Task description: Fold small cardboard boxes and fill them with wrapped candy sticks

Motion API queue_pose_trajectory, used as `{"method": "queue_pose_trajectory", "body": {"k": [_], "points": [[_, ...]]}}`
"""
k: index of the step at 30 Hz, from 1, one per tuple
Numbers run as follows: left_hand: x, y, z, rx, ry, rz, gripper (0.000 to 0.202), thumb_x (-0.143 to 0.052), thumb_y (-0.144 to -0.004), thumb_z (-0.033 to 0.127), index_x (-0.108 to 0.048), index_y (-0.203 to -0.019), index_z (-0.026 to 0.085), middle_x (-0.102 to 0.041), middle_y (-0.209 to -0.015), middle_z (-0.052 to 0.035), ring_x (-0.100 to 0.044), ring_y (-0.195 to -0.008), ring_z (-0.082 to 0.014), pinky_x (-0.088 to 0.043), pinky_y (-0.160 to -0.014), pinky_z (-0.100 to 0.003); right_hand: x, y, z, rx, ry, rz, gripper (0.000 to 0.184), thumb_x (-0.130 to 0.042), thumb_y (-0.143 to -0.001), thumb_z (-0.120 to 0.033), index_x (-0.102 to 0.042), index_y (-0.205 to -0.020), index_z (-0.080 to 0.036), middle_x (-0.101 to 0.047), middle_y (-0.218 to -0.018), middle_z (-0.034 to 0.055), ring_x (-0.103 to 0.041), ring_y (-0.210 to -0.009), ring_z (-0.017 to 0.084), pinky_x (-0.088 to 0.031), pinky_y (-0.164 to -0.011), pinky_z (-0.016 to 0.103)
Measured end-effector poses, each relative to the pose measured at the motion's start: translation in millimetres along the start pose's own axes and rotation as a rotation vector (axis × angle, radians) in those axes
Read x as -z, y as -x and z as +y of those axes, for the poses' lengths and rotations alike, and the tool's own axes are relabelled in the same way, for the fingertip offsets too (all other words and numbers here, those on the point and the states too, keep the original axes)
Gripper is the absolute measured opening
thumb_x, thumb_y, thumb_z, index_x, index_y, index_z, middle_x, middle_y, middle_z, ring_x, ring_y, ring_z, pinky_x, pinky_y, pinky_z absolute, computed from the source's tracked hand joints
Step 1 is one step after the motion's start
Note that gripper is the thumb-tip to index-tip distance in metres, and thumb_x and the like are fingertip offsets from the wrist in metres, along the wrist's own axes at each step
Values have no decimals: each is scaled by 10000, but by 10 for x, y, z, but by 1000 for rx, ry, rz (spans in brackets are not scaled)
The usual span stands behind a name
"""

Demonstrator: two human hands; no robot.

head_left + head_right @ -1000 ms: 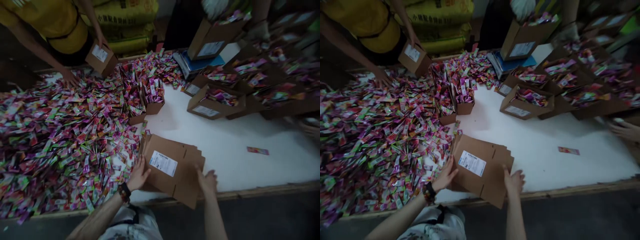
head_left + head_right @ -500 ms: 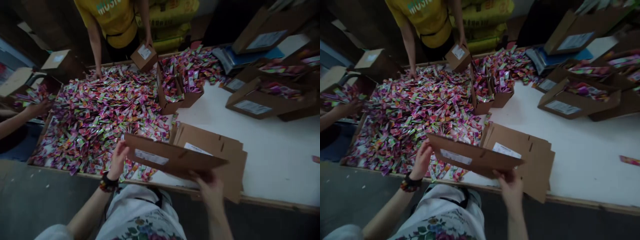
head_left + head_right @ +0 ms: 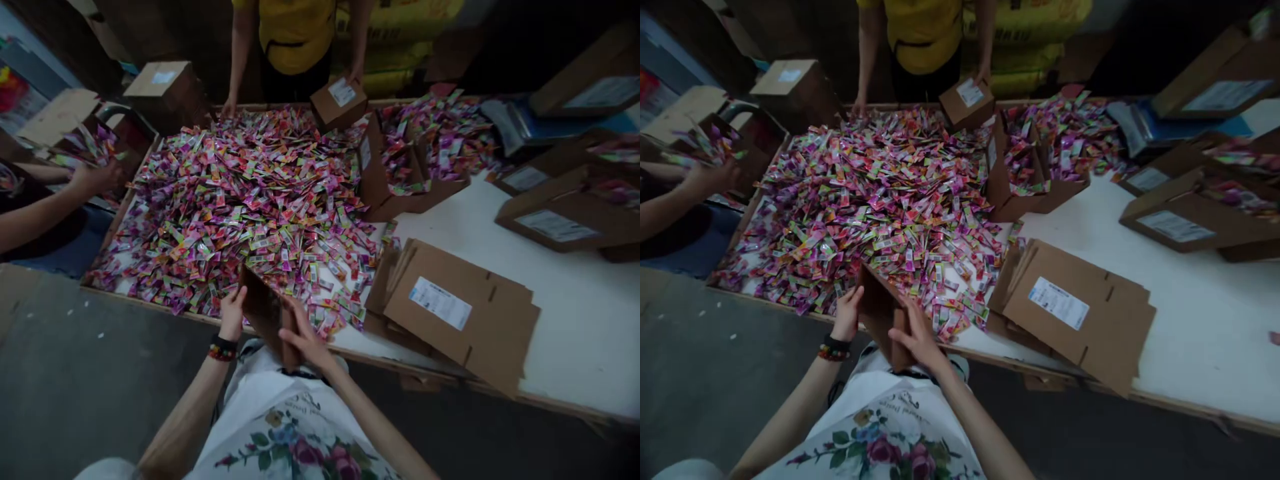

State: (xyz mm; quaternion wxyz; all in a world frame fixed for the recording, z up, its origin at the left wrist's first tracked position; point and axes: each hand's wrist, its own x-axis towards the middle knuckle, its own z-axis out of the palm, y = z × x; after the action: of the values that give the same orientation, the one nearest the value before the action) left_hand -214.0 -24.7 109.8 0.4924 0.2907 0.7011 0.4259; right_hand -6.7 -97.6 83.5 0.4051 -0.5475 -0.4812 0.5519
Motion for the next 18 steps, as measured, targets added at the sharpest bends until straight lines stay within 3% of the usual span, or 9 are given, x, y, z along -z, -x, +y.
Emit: {"method": "queue_pose_trajectory", "body": {"k": [1,3,5,7,9,11,14,18], "points": [[24,16,-26,-26,-17,-13,443,-733,-699,488,-748,-991,155,-745,-1068,-85,-650,-1004,-225,-485,-943,-380,-76,-3,55,-15,46,23,716,-594,-788,-499,-389,-1403,-196,-417,-1458,119,-368,-1366,253,-267,-1158,422],[97,59,-79,-105,-132,-124,410,-686,-758,477,-751,-1032,179,-693,-1220,-102,-585,-1172,-253,-399,-1070,-425,-145,-81,206,-105,107,262,776,-623,-750,-458,-357,-1417,-163,-406,-1458,144,-366,-1358,267,-254,-1162,443],[172,88,-145,-197,-333,-293,325,-622,-808,461,-782,-883,188,-652,-1287,-123,-495,-1271,-293,-312,-1129,-481,-90,-227,342,-169,111,457,807,-637,-702,-408,-361,-1410,-137,-444,-1425,154,-393,-1327,282,-267,-1149,472],[192,76,-227,-286,-527,-369,332,-576,-827,427,-743,-665,190,-625,-1303,-140,-416,-1309,-332,-257,-1139,-537,68,-377,379,-166,72,438,792,-635,-681,-381,-402,-1395,-130,-503,-1380,149,-445,-1283,283,-322,-1113,479],[127,22,-323,-370,-651,-301,247,-573,-805,349,-665,-650,181,-594,-1253,-158,-413,-1273,-339,-286,-1107,-562,280,-481,276,-120,37,250,724,-623,-702,-389,-474,-1366,-142,-566,-1327,139,-508,-1235,273,-372,-1077,468],[-1,-49,-427,-435,-705,-177,105,-558,-780,257,-602,-818,170,-536,-1171,-158,-453,-1196,-318,-348,-1060,-553,481,-518,62,-16,77,-75,651,-615,-750,-424,-537,-1341,-164,-588,-1325,130,-521,-1247,261,-363,-1090,454],[-173,-127,-566,-508,-694,-53,235,-479,-808,199,-496,-1036,145,-469,-1141,-161,-454,-1166,-300,-363,-1052,-519,645,-463,-260,131,338,-479,782,-644,-768,-551,-473,-1429,-170,-454,-1472,145,-394,-1375,295,-244,-1159,485],[-203,-118,-649,-440,-474,174,363,-321,-939,327,-383,-1240,135,-434,-1235,-193,-450,-1183,-281,-370,-1053,-486,579,-325,-281,157,743,-646,1074,-665,-663,-724,-305,-1524,-192,-271,-1566,148,-184,-1447,417,-53,-1149,636]]}}
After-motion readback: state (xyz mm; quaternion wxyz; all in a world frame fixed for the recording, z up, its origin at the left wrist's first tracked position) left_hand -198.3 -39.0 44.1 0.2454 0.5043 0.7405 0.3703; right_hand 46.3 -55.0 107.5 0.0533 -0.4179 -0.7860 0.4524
